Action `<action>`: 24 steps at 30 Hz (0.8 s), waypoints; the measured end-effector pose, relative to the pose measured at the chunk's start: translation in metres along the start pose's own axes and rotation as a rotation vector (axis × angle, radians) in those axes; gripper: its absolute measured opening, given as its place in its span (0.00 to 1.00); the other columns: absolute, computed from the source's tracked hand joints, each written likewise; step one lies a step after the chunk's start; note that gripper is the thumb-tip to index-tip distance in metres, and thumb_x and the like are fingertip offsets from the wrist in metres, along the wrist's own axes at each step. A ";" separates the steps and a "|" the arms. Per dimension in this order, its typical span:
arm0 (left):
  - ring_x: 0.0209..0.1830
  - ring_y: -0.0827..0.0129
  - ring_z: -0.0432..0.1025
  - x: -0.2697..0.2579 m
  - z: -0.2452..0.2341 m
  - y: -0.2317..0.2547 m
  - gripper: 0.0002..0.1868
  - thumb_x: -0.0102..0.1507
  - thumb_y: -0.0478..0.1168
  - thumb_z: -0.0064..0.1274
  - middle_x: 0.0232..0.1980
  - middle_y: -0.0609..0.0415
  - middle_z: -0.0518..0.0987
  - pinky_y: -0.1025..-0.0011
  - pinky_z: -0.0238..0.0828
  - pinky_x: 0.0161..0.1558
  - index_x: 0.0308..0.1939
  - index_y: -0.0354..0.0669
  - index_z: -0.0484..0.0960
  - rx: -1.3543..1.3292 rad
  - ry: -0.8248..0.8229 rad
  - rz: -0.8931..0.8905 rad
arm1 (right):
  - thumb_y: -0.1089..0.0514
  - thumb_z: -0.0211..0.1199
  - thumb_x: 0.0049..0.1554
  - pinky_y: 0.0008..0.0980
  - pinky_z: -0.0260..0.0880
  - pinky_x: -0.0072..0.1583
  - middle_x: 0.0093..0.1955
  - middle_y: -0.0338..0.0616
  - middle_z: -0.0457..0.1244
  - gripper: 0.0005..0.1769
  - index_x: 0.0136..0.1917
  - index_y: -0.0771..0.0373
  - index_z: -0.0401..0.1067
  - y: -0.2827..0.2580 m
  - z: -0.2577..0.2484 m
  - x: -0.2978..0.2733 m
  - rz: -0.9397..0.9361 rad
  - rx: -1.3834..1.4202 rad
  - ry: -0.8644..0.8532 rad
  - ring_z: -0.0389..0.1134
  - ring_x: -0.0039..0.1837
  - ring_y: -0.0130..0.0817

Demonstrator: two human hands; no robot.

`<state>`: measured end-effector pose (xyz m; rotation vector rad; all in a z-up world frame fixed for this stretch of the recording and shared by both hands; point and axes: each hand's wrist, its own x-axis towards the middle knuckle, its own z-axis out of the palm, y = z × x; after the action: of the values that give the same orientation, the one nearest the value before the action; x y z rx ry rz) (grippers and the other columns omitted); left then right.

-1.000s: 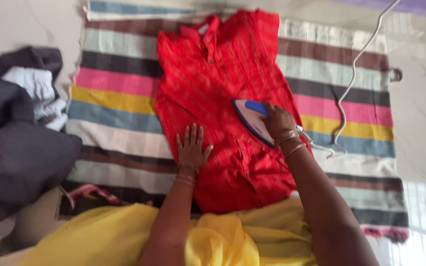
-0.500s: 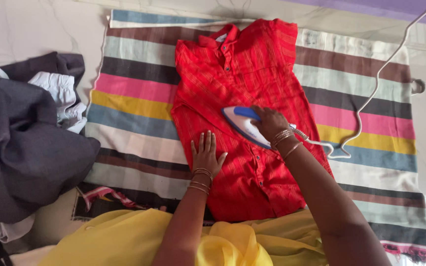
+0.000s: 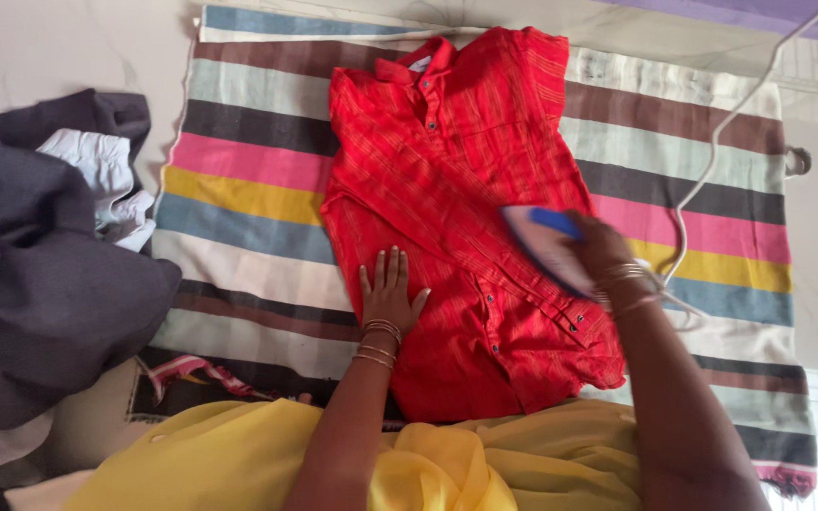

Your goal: The person irons a red shirt laid out on a striped mat on the floor. They smooth the fabric with their hands, use an electric iron to press the body and sleeves, and button the cuffs before finishing.

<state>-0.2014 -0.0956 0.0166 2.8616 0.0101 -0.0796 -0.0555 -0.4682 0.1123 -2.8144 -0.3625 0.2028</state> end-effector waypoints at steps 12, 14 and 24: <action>0.83 0.55 0.41 0.000 0.001 0.003 0.48 0.65 0.69 0.40 0.83 0.50 0.49 0.41 0.28 0.77 0.79 0.41 0.54 0.072 0.018 -0.003 | 0.73 0.67 0.63 0.30 0.70 0.65 0.60 0.40 0.63 0.24 0.69 0.65 0.65 0.200 -0.036 -0.026 0.136 0.751 0.810 0.65 0.61 0.29; 0.83 0.55 0.41 0.002 0.001 0.001 0.48 0.65 0.69 0.40 0.83 0.50 0.50 0.41 0.29 0.77 0.79 0.41 0.54 0.080 0.034 0.003 | 0.73 0.66 0.61 0.31 0.70 0.63 0.59 0.40 0.63 0.25 0.67 0.63 0.63 0.196 -0.030 -0.010 0.072 1.077 0.844 0.65 0.58 0.30; 0.83 0.54 0.41 0.000 0.003 -0.002 0.48 0.65 0.69 0.40 0.83 0.49 0.50 0.41 0.29 0.77 0.79 0.40 0.54 0.100 0.016 -0.001 | 0.80 0.62 0.51 0.37 0.66 0.71 0.59 0.41 0.61 0.31 0.64 0.60 0.63 0.175 0.029 0.032 -0.066 1.497 0.913 0.64 0.64 0.37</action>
<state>-0.2012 -0.0941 0.0133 2.9622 0.0113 -0.0590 0.0099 -0.6133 0.0282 -1.1906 -0.0077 -0.5775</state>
